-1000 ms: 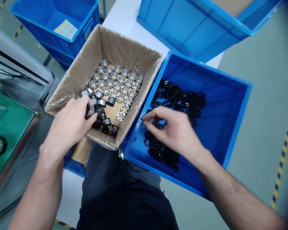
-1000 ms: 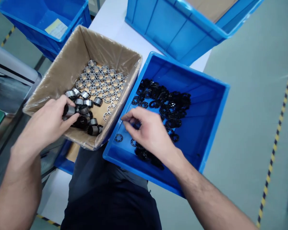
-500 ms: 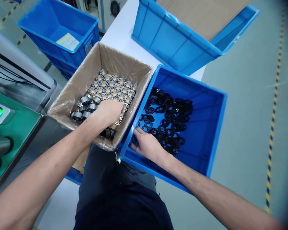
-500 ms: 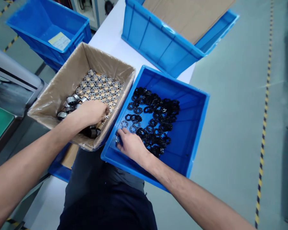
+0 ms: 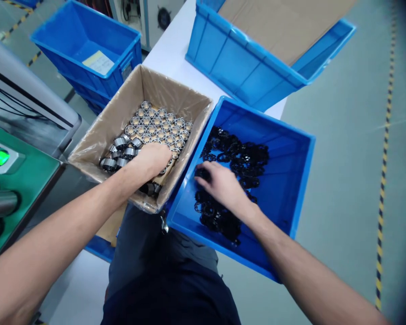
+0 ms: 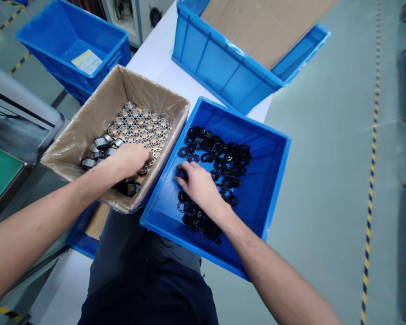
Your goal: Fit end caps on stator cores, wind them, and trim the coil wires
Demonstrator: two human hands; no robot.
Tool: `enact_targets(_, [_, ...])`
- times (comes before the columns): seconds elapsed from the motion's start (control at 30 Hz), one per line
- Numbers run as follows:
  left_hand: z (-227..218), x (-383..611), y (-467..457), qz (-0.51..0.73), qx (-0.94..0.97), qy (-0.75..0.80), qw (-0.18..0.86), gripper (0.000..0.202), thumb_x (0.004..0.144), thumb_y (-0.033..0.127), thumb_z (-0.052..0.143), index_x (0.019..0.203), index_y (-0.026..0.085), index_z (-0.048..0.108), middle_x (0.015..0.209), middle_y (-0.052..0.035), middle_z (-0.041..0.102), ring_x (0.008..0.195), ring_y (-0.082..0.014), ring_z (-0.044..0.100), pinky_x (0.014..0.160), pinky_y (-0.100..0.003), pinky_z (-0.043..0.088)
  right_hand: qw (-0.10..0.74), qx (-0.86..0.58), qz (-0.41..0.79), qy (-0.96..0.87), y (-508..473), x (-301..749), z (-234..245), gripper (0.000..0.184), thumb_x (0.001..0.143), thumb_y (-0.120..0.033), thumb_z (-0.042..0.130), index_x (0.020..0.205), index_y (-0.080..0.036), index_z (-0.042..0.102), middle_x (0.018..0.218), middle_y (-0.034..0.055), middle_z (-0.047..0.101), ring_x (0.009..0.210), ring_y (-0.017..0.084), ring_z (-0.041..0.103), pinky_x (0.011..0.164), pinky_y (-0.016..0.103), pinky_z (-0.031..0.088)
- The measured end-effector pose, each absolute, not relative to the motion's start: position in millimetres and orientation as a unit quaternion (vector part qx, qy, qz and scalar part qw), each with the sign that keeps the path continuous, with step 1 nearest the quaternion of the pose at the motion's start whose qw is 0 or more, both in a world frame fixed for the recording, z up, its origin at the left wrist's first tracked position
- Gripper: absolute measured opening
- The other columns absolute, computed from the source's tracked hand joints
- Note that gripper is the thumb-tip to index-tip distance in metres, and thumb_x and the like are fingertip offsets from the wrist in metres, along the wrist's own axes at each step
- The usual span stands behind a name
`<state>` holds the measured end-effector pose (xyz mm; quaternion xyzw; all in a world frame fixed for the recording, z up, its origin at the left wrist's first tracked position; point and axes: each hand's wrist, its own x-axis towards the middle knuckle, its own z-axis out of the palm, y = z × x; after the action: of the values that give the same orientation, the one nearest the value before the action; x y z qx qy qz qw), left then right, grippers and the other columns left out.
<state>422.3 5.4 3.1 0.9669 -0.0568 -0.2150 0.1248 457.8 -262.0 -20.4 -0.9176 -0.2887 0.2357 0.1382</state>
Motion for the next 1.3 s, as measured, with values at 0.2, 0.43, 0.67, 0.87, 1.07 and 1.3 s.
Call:
enact_targets(0.2, [31,387,31,-0.05,0.886,0.063,0.457,0.025,0.101,0.036,0.08,0.124,0.025,0.078,0.135,-0.011,0.083,0.112,-0.028,0.085,0.099,-0.042,0.07,0.603,-0.738,0.21,-0.22,-287,449,42,0.043,0.097,-0.046,0.104,0.132,-0.027,0.086,0.108,0.001,0.081,0.079,0.014,0.073,0.072,0.027,0.069])
enact_targets(0.43, [32,363,-28,-0.001,0.571,0.232,0.788,0.039,0.11,0.061,0.064,0.118,0.022,0.066,0.109,-0.0113,0.082,0.089,-0.0255,0.082,0.056,-0.029,0.053,0.669,-0.672,0.136,-0.289,-247,435,56,0.046,0.088,-0.023,0.11,0.128,-0.032,0.088,0.123,-0.0013,0.088,0.088,0.013,0.085,0.078,0.024,0.076])
enact_targets(0.67, [15,347,-49,0.042,0.549,0.183,0.814,0.058,0.117,0.086,0.053,0.118,0.03,0.067,0.08,0.0014,0.063,0.062,-0.0179,0.062,0.054,-0.03,0.051,0.589,-0.726,0.067,-0.348,-228,432,44,0.034,0.096,-0.029,0.107,0.124,-0.03,0.088,0.12,0.0021,0.091,0.107,0.022,0.087,0.084,0.035,0.074])
enact_targets(0.87, [12,337,-47,0.014,0.554,0.14,0.821,0.049,0.122,0.076,0.05,0.125,0.031,0.068,0.09,-0.0002,0.069,0.065,-0.0188,0.064,0.055,-0.031,0.052,0.568,-0.735,0.064,-0.365,-225,426,36,0.037,0.096,-0.025,0.106,0.128,-0.03,0.087,0.122,0.0029,0.092,0.108,0.024,0.087,0.09,0.039,0.072])
enact_targets(1.07, [14,335,-50,0.002,0.599,0.096,0.795,0.058,0.125,0.078,0.043,0.142,0.032,0.074,0.125,-0.0058,0.08,0.071,-0.0172,0.069,0.07,-0.035,0.063,0.571,-0.733,0.058,-0.366,-230,428,33,0.035,0.098,-0.027,0.104,0.129,-0.032,0.088,0.123,0.0039,0.09,0.112,0.027,0.086,0.098,0.046,0.076])
enact_targets(1.3, [16,337,-49,0.055,0.634,0.066,0.768,0.052,0.129,0.066,0.045,0.143,0.028,0.077,0.147,-0.0078,0.077,0.103,-0.0215,0.075,0.087,-0.036,0.064,0.601,-0.718,0.071,-0.345,-231,423,31,0.038,0.097,-0.022,0.104,0.129,-0.036,0.09,0.125,0.0038,0.089,0.117,0.028,0.085,0.095,0.043,0.078])
